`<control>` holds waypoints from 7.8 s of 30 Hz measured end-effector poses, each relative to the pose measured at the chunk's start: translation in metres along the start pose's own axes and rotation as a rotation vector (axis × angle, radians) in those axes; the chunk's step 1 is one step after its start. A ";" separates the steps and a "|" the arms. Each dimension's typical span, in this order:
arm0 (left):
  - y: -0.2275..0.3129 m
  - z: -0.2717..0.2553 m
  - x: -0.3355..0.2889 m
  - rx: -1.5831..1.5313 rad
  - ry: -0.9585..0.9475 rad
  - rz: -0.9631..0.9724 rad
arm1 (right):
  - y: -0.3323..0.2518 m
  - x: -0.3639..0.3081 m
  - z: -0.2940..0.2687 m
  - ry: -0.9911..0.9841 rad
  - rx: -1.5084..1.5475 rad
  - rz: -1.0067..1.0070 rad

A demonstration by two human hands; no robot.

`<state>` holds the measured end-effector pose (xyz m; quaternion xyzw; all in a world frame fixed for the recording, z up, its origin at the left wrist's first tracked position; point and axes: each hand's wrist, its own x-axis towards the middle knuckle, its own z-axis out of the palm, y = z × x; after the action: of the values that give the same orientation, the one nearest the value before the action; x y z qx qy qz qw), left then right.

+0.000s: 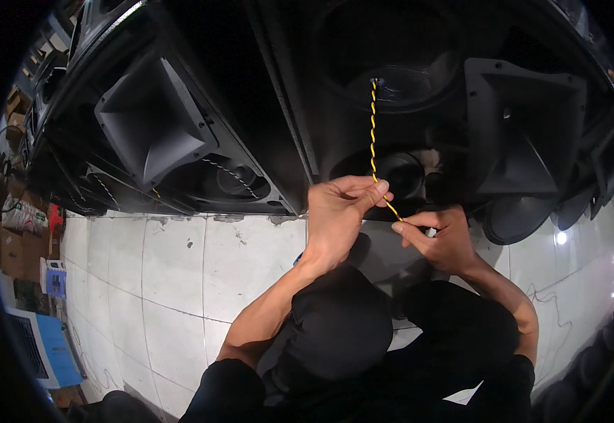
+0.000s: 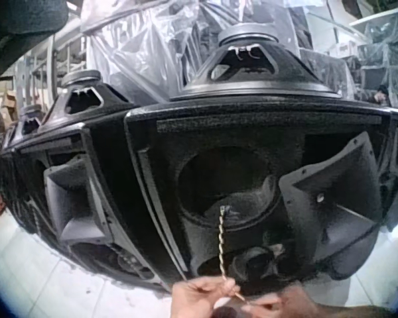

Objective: The person counts currency, then works on a speaker enclosure by stripping and soldering wires to a small electronic component. They then connect a speaker to the enclosure using a yellow and black twisted wire.

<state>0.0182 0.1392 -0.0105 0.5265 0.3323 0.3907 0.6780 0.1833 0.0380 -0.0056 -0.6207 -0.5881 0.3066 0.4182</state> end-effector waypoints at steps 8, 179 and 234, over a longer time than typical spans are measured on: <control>0.010 0.008 -0.009 -0.015 0.122 0.009 | 0.004 -0.002 -0.008 0.173 -0.548 -0.679; -0.017 -0.046 0.010 0.064 0.156 -0.039 | 0.273 0.096 0.025 -0.059 -1.545 -0.421; 0.040 0.036 -0.172 -0.630 -0.183 -0.212 | -0.094 -0.112 0.006 0.447 0.241 -0.174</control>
<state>-0.0397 -0.0224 0.0427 0.2866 0.1861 0.3525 0.8712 0.1203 -0.0758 0.0620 -0.5659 -0.4915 0.1929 0.6333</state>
